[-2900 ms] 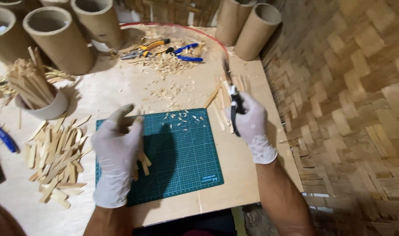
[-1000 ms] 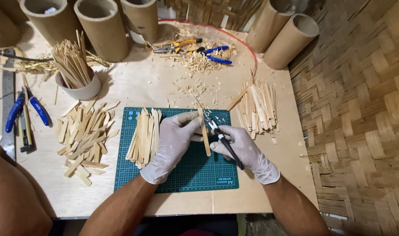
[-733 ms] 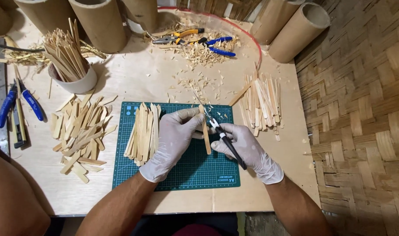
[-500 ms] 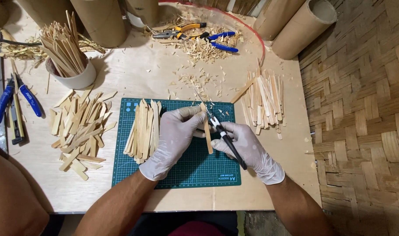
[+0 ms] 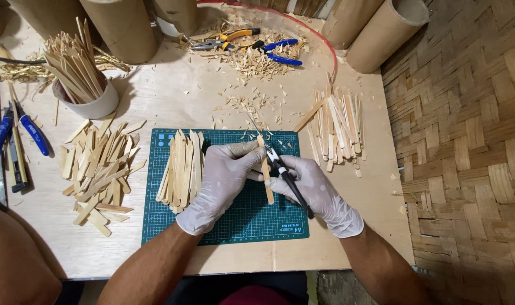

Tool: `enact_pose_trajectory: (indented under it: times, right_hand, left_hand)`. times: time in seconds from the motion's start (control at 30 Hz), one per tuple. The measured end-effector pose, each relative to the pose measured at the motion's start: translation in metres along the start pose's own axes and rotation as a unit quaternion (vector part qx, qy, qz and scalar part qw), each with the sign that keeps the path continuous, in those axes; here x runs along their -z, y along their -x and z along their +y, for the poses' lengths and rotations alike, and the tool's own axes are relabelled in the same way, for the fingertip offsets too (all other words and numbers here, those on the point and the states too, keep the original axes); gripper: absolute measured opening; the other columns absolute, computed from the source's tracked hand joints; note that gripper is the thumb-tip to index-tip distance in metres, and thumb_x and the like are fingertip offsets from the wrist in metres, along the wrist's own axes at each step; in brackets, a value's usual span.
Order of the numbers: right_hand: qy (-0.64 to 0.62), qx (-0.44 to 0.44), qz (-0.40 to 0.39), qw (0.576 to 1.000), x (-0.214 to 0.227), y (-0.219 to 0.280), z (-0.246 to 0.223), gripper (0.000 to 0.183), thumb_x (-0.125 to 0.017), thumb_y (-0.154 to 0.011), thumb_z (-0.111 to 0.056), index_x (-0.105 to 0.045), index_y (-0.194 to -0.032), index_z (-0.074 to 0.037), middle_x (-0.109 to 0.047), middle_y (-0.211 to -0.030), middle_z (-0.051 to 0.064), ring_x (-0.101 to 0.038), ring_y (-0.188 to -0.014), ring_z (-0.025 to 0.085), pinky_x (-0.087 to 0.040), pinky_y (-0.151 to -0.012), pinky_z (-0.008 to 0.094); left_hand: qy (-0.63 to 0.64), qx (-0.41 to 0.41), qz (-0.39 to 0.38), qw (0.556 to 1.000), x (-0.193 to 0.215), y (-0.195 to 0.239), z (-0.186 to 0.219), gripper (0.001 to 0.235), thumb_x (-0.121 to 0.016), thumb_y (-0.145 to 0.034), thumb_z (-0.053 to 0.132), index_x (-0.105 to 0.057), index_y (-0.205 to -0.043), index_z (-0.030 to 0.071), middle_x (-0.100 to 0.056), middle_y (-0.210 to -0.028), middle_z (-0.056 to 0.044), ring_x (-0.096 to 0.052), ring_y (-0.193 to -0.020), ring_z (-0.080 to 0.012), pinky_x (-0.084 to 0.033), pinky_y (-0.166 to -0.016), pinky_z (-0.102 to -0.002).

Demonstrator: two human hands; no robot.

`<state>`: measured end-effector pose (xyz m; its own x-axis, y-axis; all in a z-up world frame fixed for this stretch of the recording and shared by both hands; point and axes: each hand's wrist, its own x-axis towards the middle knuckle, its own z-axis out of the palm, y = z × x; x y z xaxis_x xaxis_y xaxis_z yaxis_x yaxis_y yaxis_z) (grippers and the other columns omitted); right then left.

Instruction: Cutting thin wooden strips into smaller pieces using scissors on a cutting mat in a workshop.

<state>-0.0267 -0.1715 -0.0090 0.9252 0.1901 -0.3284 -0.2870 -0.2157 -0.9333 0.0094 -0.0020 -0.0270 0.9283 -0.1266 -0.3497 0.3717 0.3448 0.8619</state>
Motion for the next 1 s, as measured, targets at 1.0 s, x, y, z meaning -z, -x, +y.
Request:
enact_pose_trajectory:
  times: [1.0]
  right_hand:
    - [-0.023, 0.017, 0.073, 0.997, 0.002, 0.006, -0.02, 0.041, -0.083, -0.082, -0.011, -0.07, -0.118, 0.004, -0.06, -0.058, 0.008, -0.057, -0.046, 0.01, -0.048, -0.043, 0.019]
  left_hand:
    - [0.143, -0.033, -0.018, 0.989, -0.002, 0.001, 0.001, 0.028, -0.056, -0.104, 0.011, -0.065, -0.125, -0.006, -0.071, -0.092, -0.011, -0.07, -0.076, -0.0134, -0.069, -0.076, -0.037]
